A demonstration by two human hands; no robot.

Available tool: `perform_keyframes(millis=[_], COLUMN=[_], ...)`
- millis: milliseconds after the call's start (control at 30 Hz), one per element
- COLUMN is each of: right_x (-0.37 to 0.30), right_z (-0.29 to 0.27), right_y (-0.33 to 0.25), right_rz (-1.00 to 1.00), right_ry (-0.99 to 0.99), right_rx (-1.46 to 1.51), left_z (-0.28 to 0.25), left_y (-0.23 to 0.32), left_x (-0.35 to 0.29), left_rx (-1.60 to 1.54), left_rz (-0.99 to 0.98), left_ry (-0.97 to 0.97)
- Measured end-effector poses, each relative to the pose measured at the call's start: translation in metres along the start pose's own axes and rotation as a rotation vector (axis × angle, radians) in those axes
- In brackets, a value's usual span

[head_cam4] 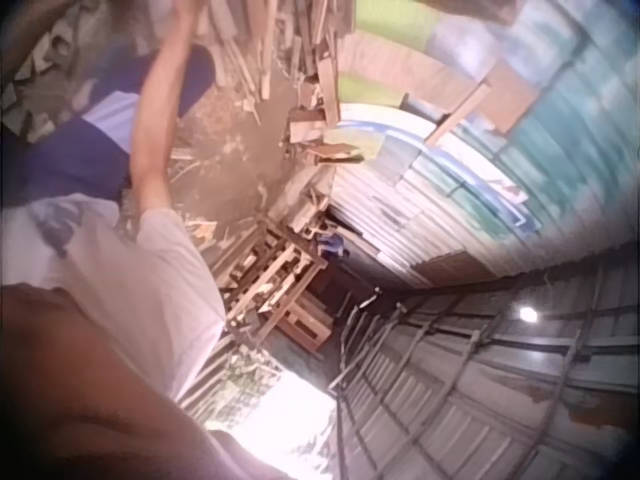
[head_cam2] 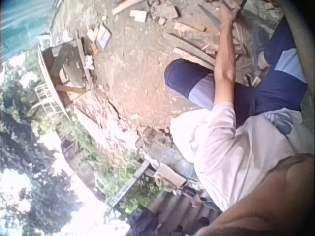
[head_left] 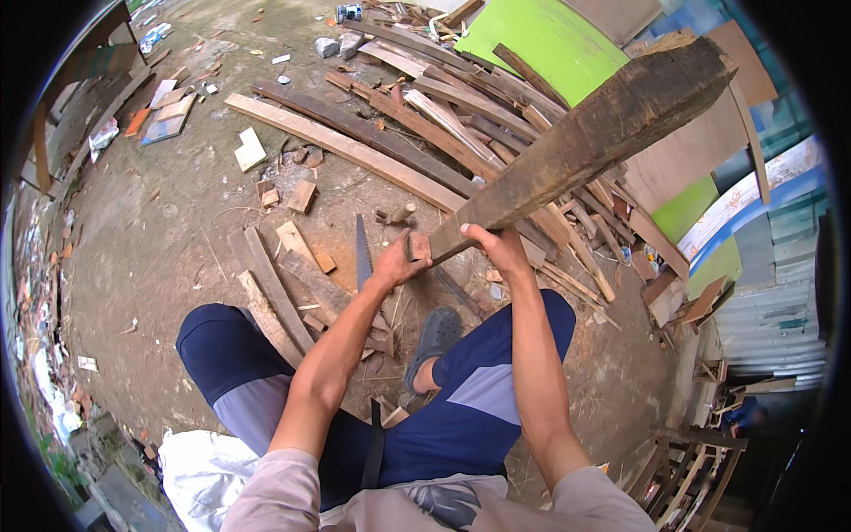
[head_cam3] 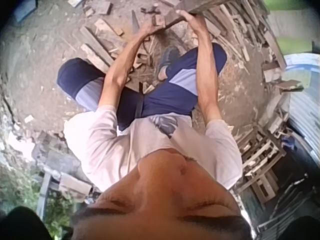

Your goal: The person sits on the ground and uses a hand saw to cut a small piece of wood. They then pick up a longer wooden plank, inspect it, and place it back down among other wood pieces.

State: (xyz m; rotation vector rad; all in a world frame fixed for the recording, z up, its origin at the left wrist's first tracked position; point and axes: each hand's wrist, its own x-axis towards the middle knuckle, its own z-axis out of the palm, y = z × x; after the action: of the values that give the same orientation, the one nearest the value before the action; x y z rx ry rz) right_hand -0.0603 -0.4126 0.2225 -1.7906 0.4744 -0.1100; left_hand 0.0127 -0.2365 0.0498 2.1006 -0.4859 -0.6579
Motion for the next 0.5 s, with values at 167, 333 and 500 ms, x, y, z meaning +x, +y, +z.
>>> perform_keyframes(millis=[167,333,500], right_x=[-0.008,-0.014,-0.021], right_z=[0.018,0.035,0.038], right_y=[0.022,0.044,0.05], right_rz=[-0.174,-0.168,-0.15], right_ry=[0.233,0.393,0.382], right_rx=[-0.025,-0.048,-0.026], left_z=[0.007,0.006,0.004], left_y=[-0.001,0.0,0.004], left_x=[0.001,0.01,0.007], left_rx=[0.088,0.05,0.082], left_rz=[0.195,0.167,0.136], left_ry=[0.101,-0.012,-0.033])
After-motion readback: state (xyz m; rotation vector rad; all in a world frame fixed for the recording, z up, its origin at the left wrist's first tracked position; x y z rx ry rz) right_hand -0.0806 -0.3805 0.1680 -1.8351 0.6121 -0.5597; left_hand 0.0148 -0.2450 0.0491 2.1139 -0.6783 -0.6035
